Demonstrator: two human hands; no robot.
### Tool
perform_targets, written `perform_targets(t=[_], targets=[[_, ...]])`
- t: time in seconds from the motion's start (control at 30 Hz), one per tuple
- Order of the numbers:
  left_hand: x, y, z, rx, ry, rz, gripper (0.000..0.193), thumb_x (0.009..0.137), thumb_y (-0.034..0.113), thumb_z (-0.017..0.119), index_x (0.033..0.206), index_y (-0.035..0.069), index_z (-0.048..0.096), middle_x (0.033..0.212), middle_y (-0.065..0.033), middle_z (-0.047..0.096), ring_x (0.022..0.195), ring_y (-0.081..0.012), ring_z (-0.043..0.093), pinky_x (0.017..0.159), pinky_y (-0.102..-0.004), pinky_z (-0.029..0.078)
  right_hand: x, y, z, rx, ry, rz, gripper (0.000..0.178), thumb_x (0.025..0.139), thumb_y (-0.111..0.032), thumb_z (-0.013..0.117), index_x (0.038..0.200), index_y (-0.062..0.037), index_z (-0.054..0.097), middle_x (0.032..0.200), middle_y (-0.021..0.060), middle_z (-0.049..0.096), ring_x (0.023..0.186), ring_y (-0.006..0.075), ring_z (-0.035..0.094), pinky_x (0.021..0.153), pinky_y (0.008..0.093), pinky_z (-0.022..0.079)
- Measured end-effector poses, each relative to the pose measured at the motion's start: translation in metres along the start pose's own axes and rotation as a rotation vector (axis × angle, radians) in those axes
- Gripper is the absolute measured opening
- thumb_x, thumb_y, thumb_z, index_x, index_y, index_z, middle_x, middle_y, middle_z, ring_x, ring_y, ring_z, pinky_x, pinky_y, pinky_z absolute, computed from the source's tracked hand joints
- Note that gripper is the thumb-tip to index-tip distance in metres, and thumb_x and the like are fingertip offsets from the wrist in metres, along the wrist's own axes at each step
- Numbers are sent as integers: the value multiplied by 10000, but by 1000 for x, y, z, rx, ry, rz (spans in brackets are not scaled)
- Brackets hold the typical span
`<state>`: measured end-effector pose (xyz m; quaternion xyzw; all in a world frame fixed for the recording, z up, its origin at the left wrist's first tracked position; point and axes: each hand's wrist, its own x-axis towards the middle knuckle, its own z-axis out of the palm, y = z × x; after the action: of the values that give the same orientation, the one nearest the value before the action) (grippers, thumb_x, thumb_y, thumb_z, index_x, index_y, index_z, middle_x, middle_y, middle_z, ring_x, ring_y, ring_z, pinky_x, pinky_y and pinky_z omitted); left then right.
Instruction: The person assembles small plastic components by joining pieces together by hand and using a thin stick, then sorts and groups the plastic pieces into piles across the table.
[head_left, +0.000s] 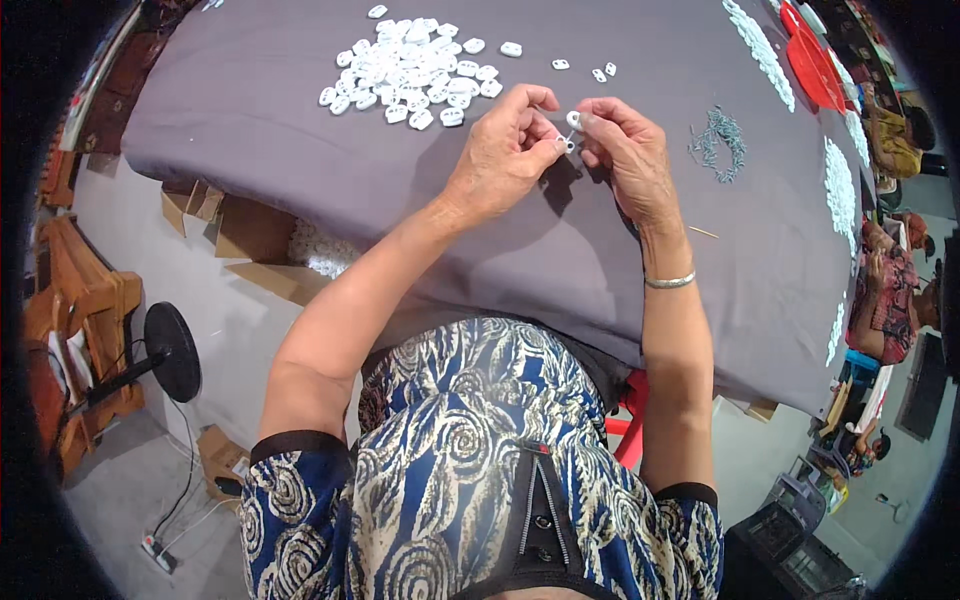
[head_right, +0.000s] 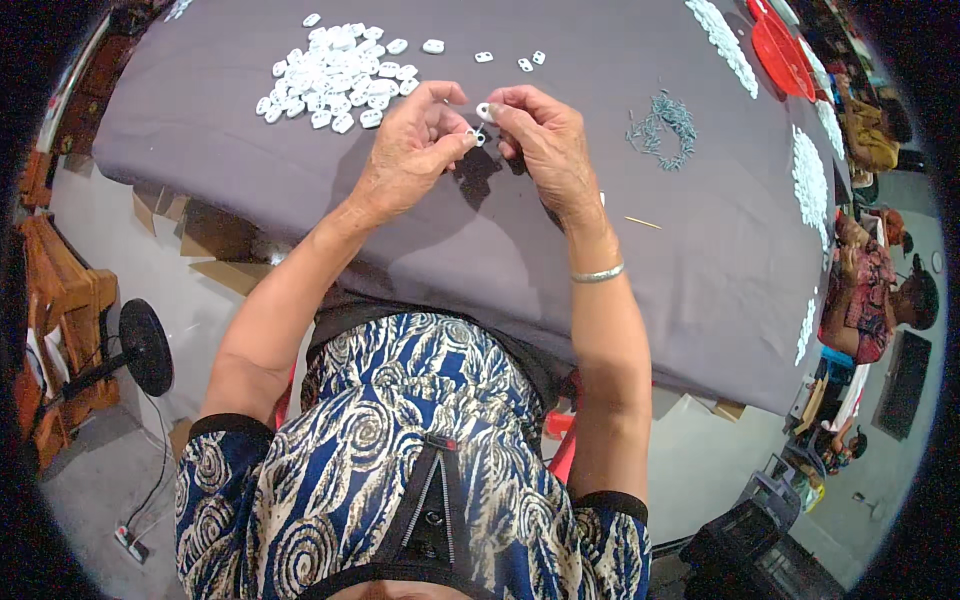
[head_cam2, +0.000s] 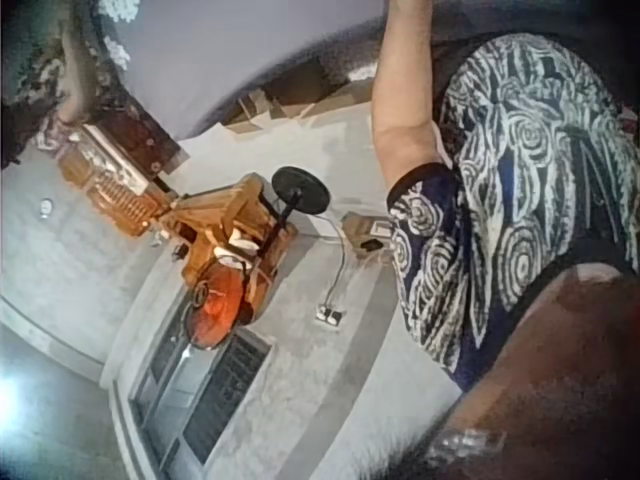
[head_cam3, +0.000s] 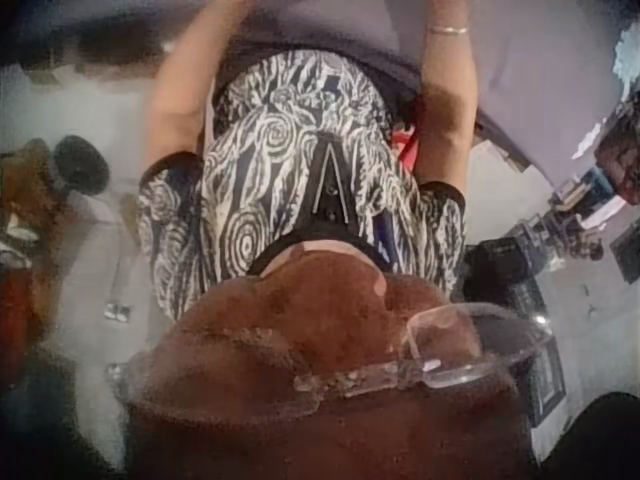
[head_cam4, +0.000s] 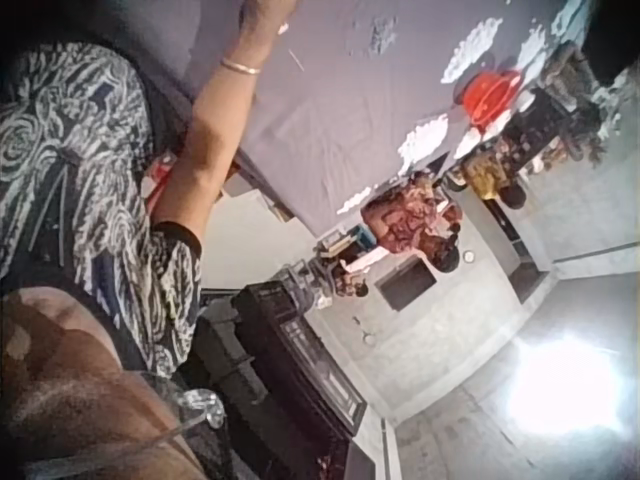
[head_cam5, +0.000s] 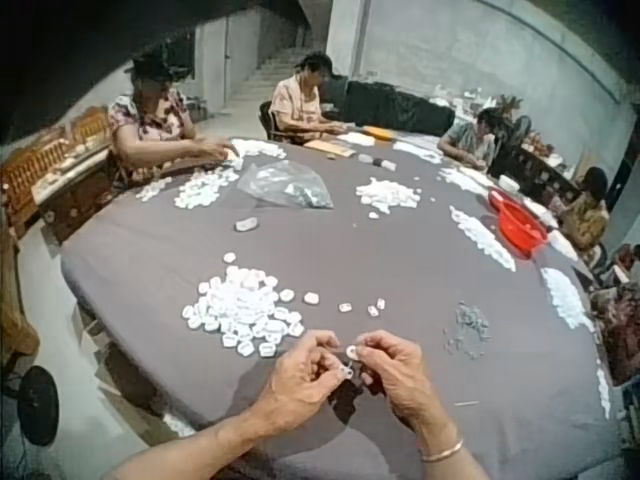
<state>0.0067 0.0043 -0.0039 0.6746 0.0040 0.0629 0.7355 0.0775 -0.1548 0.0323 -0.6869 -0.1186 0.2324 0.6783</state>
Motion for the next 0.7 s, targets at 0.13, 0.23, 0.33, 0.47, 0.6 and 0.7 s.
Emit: perform_targets(t=[0.13,0.23,0.33,0.47,0.6,0.7], targets=[[-1,1,0,0,1,10,343,877,-7,612,1188,11,467,805,-7,564,694,-65,528,601,-209,450,1,1,0,-9,-16,-22,152,898,-120,631,969,7,675,775,-21,600,625,41,487,562,183,401],[0,0,0,-27,-8,1,337,880,-7,606,1189,14,472,807,-5,564,693,-65,526,600,-208,446,-1,1,1,-27,-9,-35,153,893,-120,639,966,10,677,774,-24,600,626,40,486,562,183,405],[-1,0,0,10,3,-4,331,883,-7,600,1191,14,479,809,-2,561,694,-63,524,599,-204,442,-1,1,3,-21,1,-35,143,888,-118,646,963,0,680,767,-31,597,627,34,484,556,181,401],[-2,3,2,-16,9,-26,328,886,-8,596,1193,15,483,811,0,560,695,-60,523,598,-202,440,-3,1,2,-80,17,-33,135,885,-123,656,957,-12,683,754,-40,590,626,30,482,552,176,394],[-2,1,1,-10,12,-18,325,889,-10,592,1193,17,482,813,2,557,697,-57,525,596,-199,438,-2,5,3,-75,6,-70,116,880,-120,670,945,-26,685,735,-50,582,614,20,469,539,174,378],[-2,2,1,-17,8,-20,327,891,-11,591,1196,17,478,813,1,555,696,-56,526,593,-198,439,-2,5,1,-75,-20,-77,101,876,-111,675,936,-30,682,729,-55,578,608,13,458,531,175,369]])
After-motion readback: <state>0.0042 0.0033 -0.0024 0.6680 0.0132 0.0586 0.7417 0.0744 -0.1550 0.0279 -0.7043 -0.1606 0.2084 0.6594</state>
